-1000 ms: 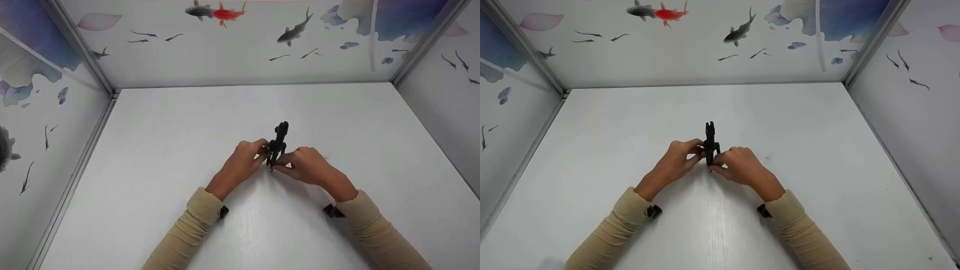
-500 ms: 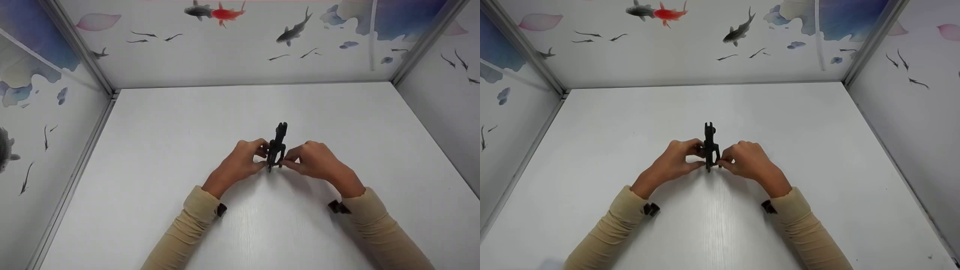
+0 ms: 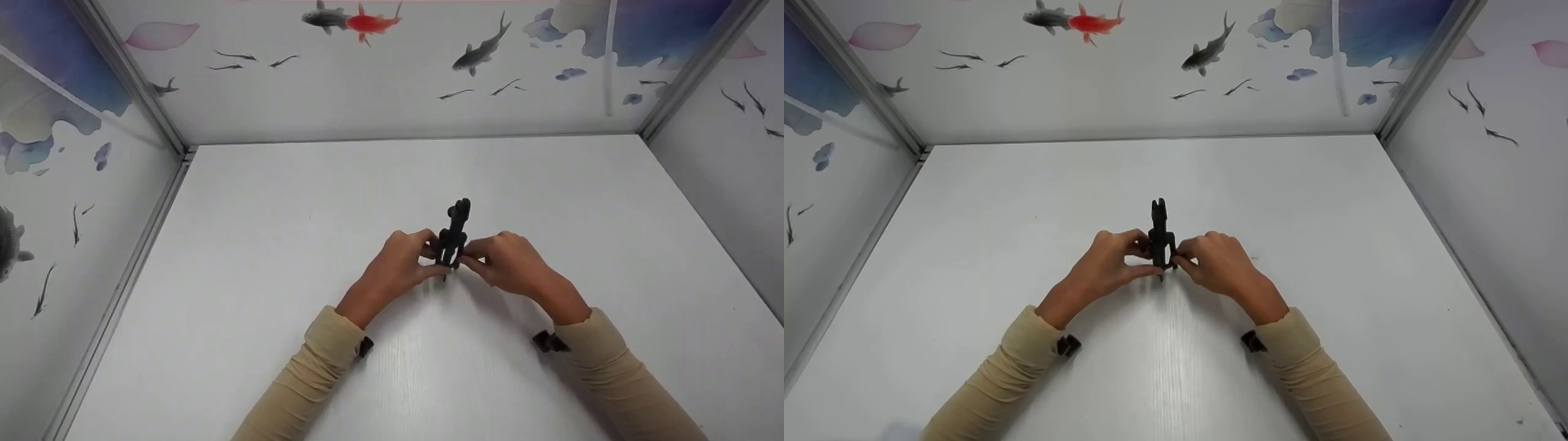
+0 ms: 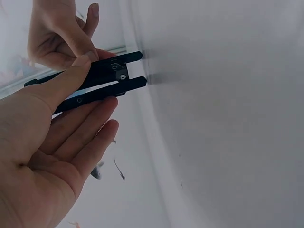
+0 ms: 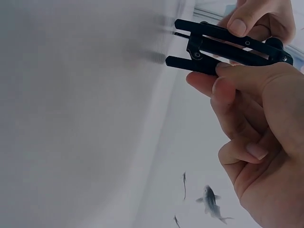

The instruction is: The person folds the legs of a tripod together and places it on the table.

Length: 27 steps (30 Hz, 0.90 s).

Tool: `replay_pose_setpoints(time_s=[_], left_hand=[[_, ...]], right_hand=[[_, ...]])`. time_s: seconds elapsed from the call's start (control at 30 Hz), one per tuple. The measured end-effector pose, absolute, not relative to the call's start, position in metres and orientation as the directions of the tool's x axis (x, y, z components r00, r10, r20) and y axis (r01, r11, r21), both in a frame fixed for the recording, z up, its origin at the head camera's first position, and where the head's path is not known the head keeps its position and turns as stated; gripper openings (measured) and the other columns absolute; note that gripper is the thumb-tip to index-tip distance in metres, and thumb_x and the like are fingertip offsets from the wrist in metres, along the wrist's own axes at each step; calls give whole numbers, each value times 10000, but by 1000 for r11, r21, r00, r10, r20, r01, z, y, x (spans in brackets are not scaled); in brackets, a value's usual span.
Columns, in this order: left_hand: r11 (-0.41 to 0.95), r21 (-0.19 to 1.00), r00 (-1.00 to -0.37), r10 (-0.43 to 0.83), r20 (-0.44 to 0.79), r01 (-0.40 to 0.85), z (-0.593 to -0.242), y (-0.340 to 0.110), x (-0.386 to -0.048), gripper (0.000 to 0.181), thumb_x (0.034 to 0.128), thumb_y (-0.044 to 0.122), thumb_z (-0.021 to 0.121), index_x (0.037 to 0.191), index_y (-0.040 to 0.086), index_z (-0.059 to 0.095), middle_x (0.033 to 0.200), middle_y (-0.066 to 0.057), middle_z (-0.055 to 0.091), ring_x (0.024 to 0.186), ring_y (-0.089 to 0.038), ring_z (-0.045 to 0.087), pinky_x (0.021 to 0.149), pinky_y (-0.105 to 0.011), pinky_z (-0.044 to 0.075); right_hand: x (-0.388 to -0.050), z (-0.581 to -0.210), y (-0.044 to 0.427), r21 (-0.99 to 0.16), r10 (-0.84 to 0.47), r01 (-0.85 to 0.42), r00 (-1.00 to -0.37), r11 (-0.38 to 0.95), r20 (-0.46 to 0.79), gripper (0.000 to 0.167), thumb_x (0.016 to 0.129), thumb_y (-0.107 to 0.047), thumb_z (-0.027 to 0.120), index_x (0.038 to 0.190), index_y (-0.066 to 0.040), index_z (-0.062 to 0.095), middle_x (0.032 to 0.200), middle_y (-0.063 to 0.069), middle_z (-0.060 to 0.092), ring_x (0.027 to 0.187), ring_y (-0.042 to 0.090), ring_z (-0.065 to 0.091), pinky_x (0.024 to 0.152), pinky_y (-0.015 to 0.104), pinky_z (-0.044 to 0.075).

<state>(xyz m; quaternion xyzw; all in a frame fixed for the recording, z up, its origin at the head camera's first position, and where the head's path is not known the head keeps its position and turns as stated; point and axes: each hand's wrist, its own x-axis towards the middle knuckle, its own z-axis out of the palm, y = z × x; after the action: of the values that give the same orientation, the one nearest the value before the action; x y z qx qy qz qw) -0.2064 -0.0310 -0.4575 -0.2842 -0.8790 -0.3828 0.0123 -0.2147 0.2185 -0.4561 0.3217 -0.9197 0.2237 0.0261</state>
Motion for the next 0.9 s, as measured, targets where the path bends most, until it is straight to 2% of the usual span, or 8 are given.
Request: replay_pose_setpoints(time_s=[0.1, 0.2, 0.4, 0.67, 0.9], left_hand=[[575, 646, -850, 466, 247, 502, -458, -30, -205, 365, 882, 279, 921, 1136, 83, 749, 1076, -41, 842, 1056, -208, 788, 921, -346, 584], [585, 643, -858, 449, 252, 495, -459, -29, -204, 358, 870, 286, 929, 1109, 89, 751, 1047, -46, 842, 1042, -247, 773, 866, -355, 567], [577, 655, -862, 435, 260, 489, -460, -29, -204, 355, 858, 290, 936, 1078, 84, 749, 1026, -65, 837, 1039, -280, 768, 800, -342, 541], [573, 675, -873, 425, 240, 464, -461, -29, -203, 356, 848, 305, 942, 1067, 102, 749, 972, -50, 836, 969, -269, 710, 776, -304, 428], [558, 685, -869, 431, 242, 468, -462, -30, -203, 346, 852, 300, 939, 1066, 102, 753, 974, -54, 834, 1001, -267, 734, 779, -300, 443]], right_hand=[[-215, -457, 218, -434, -579, -591, -796, 679, 178, 113, 1026, -196, 770, 979, -115, 834, 605, -72, 692, 484, -18, 523, 552, 247, 422], [-215, -457, 218, -469, -579, -580, -799, 667, 164, 118, 1038, -197, 754, 989, -121, 830, 580, -71, 679, 465, -32, 546, 562, 246, 425], [-215, -458, 218, -518, -576, -556, -805, 650, 141, 113, 1044, -186, 744, 1001, -120, 825, 683, -20, 769, 470, -34, 599, 596, 242, 444], [-217, -461, 218, -573, -583, -539, -803, 618, 127, 111, 1049, -164, 732, 1018, -104, 819, 706, -10, 781, 475, -9, 622, 565, 229, 421], [-218, -462, 219, -622, -586, -523, -801, 583, 124, 93, 1043, -139, 735, 1053, -138, 828, 836, 7, 835, 480, 37, 651, 538, 217, 417]])
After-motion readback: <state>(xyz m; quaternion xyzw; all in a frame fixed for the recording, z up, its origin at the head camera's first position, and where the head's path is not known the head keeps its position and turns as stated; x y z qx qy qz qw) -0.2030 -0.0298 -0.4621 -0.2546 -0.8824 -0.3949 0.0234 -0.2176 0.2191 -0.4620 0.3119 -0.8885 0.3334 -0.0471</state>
